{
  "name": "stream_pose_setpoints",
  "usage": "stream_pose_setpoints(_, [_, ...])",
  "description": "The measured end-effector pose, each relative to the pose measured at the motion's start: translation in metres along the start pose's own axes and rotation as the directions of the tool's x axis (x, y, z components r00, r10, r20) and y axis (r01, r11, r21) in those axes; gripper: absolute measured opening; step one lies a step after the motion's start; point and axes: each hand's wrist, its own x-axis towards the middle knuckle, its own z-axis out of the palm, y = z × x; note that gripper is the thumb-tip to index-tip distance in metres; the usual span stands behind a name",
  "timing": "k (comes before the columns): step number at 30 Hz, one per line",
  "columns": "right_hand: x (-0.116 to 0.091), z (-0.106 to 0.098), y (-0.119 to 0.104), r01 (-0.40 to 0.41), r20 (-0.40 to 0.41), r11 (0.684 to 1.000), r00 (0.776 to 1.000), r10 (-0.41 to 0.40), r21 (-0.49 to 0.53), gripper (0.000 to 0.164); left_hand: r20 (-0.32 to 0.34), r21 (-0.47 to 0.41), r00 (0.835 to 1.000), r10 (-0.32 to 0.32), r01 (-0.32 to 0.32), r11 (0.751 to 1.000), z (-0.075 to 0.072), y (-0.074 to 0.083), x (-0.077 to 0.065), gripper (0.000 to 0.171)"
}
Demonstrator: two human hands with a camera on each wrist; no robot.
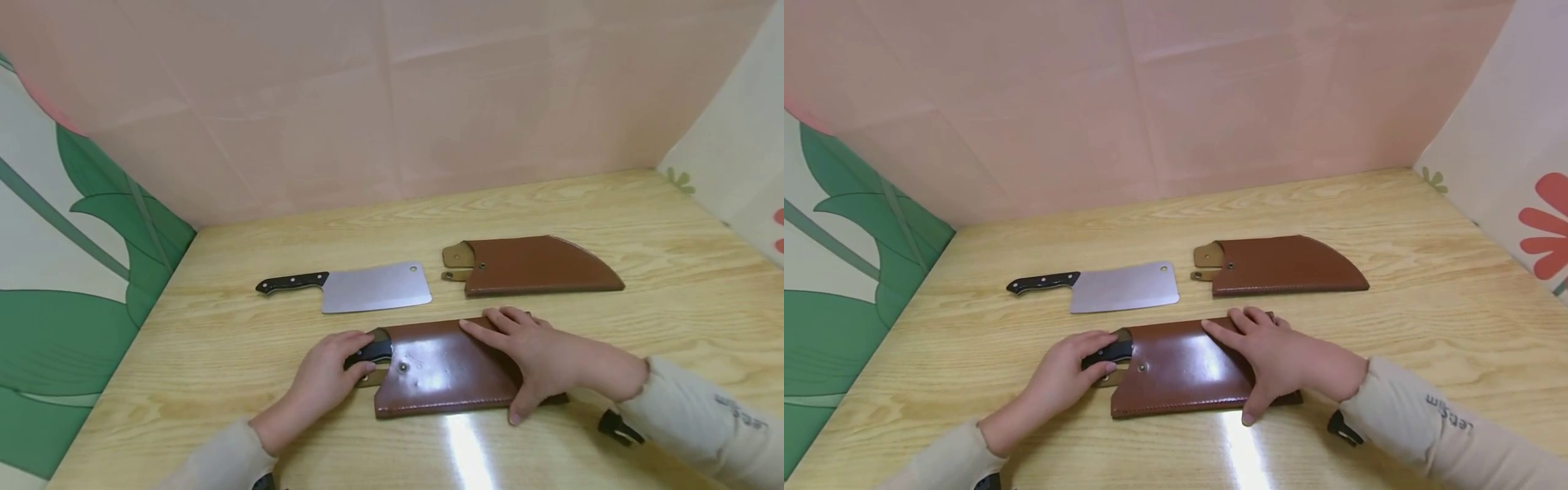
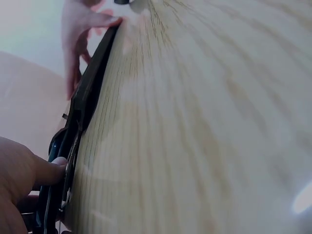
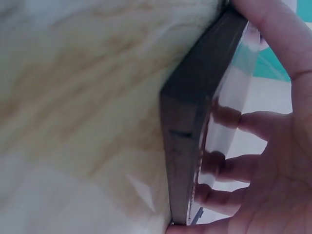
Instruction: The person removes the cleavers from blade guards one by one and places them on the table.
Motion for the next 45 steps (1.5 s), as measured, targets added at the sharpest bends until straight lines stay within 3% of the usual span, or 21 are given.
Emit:
stream_pose_setpoints(13, [-0.003, 0.000, -0.003, 0.006, -0.065, 1.000, 0.998, -0.007, -0.016, 0.119, -0.020, 0.025, 1.000, 0.016, -0.016, 1.000, -0.002, 0.002, 0.000, 0.035])
stream_pose_setpoints(20, [-0.010, -0.001, -0.003, 0.013, -0.129, 0.999, 0.991, -0.019, -0.045, 0.114, -0.016, 0.034, 1.000, 0.013, -0.013, 0.999, -0.010, 0.006, -0.001, 0.037])
stream_pose_setpoints(26, [-0.014, -0.004, -0.002, 0.023, -0.198, 0.997, 0.979, -0.038, -0.076, 0.111, -0.026, 0.029, 0.996, 0.084, -0.084, 0.996, -0.021, 0.007, 0.004, 0.033])
stream_pose_setpoints(30, [-0.016, -0.006, 0.001, 0.050, -0.249, 0.994, 0.966, -0.073, -0.099, 0.111, -0.026, 0.025, 0.996, 0.090, -0.089, 0.996, -0.026, 0.008, 0.006, 0.032])
stream_pose_setpoints(35, [-0.017, -0.010, 0.005, 0.105, -0.337, 0.983, 0.929, -0.152, -0.154, 0.112, -0.042, 0.015, 0.995, 0.085, -0.085, 0.996, -0.032, 0.011, 0.007, 0.036])
stream_pose_setpoints(45, [-0.020, -0.017, 0.007, 0.157, -0.424, 0.970, 0.878, -0.222, -0.184, 0.108, -0.063, 0.024, 0.985, 0.160, -0.159, 0.987, -0.040, 0.017, 0.014, 0.029])
